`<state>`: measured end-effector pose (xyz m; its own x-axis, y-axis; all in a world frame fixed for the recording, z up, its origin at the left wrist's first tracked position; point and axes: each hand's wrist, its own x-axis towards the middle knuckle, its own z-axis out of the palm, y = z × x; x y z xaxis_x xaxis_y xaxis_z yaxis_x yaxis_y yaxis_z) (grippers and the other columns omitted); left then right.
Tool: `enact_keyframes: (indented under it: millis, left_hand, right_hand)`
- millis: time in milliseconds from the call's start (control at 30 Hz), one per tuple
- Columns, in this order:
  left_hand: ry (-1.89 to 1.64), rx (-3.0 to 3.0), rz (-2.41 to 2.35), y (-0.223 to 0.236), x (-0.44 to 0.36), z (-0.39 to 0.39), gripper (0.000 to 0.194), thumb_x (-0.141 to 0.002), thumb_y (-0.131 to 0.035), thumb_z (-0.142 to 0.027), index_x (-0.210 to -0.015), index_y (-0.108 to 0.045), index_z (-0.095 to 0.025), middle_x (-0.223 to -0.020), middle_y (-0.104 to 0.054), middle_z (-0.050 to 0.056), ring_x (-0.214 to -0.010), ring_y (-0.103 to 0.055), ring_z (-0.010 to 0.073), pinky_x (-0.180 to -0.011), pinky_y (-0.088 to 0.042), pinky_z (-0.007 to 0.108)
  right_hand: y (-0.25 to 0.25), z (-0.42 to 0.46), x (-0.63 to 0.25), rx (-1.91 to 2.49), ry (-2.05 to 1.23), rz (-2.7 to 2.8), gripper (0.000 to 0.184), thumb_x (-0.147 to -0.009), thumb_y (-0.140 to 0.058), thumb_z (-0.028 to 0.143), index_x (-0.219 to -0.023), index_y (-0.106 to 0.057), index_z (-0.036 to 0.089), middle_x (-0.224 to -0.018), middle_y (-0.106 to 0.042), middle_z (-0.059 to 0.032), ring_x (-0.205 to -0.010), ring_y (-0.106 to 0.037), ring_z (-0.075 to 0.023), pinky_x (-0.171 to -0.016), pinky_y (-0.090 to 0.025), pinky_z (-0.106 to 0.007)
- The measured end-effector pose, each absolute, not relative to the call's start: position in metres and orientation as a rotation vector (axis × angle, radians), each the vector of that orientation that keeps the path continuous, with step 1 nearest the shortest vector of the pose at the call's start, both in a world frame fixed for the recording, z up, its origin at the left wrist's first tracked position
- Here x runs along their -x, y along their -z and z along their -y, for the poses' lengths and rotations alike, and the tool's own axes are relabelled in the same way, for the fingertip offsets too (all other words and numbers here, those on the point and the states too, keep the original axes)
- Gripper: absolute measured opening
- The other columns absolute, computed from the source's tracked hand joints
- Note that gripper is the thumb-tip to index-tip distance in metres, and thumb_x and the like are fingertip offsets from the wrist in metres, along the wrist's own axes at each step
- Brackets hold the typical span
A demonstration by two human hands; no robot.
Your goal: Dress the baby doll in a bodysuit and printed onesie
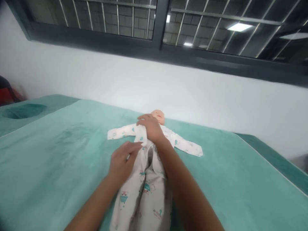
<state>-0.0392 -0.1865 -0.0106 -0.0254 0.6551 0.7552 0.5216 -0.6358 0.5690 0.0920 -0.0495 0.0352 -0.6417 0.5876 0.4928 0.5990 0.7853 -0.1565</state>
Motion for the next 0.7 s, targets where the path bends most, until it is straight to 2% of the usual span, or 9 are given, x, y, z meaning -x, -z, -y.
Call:
enact_keyframes:
  millis: [67,133,233,333,400,500,567,700]
  left_hand:
    - [-1.695,-2.279,-1.148,0.016,0.033,0.187,0.028,-0.091,-0.043,-0.012,-0.101,-0.067,-0.024,-0.101,-0.074,0.003,-0.09,-0.067,0.0163,-0.083,-0.052,0.033]
    - [-1.65,-2.278,-1.078,0.022,0.029,0.188,0.027,-0.09,-0.045,-0.011,-0.102,-0.065,-0.024,-0.098,-0.074,0.002,-0.087,-0.067,0.0154,-0.08,-0.052,0.031]
    - [-1.62,-2.067,-1.139,0.026,0.029,0.191,0.019,-0.088,-0.053,-0.016,-0.102,-0.063,-0.024,-0.087,-0.07,0.001,-0.074,-0.064,0.0133,-0.07,-0.052,0.027]
    - [-1.603,-1.976,-1.18,0.026,0.036,0.196,0.019,-0.086,-0.056,-0.017,-0.103,-0.061,-0.025,-0.089,-0.066,0.003,-0.081,-0.062,0.0158,-0.075,-0.052,0.03]
    - [-1.571,-1.996,-1.198,0.029,0.041,0.2,0.029,-0.084,-0.055,-0.014,-0.11,-0.057,-0.026,-0.102,-0.063,0.006,-0.096,-0.059,0.0197,-0.085,-0.05,0.035]
    - [-1.421,-2.048,-1.27,0.035,0.045,0.208,0.045,-0.08,-0.053,-0.009,-0.12,-0.053,-0.028,-0.119,-0.054,0.008,-0.114,-0.051,0.0232,-0.095,-0.045,0.04]
    - [-1.371,-2.023,-1.365,0.039,0.046,0.211,0.043,-0.081,-0.052,-0.011,-0.121,-0.053,-0.029,-0.119,-0.051,0.008,-0.115,-0.049,0.023,-0.095,-0.044,0.039]
    - [-1.408,-1.858,-1.548,0.042,0.045,0.211,0.027,-0.088,-0.051,-0.021,-0.114,-0.057,-0.026,-0.11,-0.053,0.007,-0.104,-0.054,0.0209,-0.087,-0.047,0.036]
  right_hand:
    - [-0.031,0.049,-0.097,0.973,0.07,2.344,0.015,-0.085,-0.054,0.018,-0.089,-0.067,0.024,-0.112,-0.065,-0.0035,-0.11,-0.048,-0.0234,-0.097,-0.033,-0.037]
    - [-0.026,0.048,-0.101,1.061,0.146,2.211,0.017,-0.084,-0.052,0.014,-0.088,-0.065,0.023,-0.104,-0.066,-0.0043,-0.105,-0.05,-0.023,-0.094,-0.033,-0.036]
    - [-0.021,0.049,-0.105,1.197,0.265,2.038,0.023,-0.08,-0.047,0.006,-0.087,-0.062,0.022,-0.099,-0.064,-0.0061,-0.098,-0.05,-0.024,-0.084,-0.034,-0.036]
    - [-0.021,0.052,-0.109,1.326,0.26,1.921,0.027,-0.072,-0.044,0.002,-0.084,-0.058,0.022,-0.097,-0.063,-0.007,-0.093,-0.051,-0.0248,-0.075,-0.034,-0.035]
    - [-0.021,0.054,-0.112,1.366,0.178,1.851,0.022,-0.071,-0.045,0.005,-0.081,-0.056,0.022,-0.096,-0.061,-0.0063,-0.091,-0.051,-0.024,-0.074,-0.035,-0.034]
    - [-0.021,0.054,-0.118,1.395,-0.036,1.729,0.009,-0.073,-0.051,0.019,-0.081,-0.052,0.022,-0.095,-0.059,-0.0048,-0.086,-0.052,-0.0219,-0.072,-0.038,-0.031]
    - [-0.021,0.052,-0.122,1.403,-0.214,1.65,0.011,-0.073,-0.052,0.026,-0.083,-0.052,0.022,-0.094,-0.059,-0.0039,-0.082,-0.052,-0.0204,-0.07,-0.039,-0.03]
    - [-0.018,0.046,-0.132,1.37,-0.491,1.516,0.015,-0.073,-0.053,0.03,-0.085,-0.053,0.021,-0.083,-0.059,-0.0014,-0.076,-0.051,-0.0179,-0.07,-0.04,-0.029]
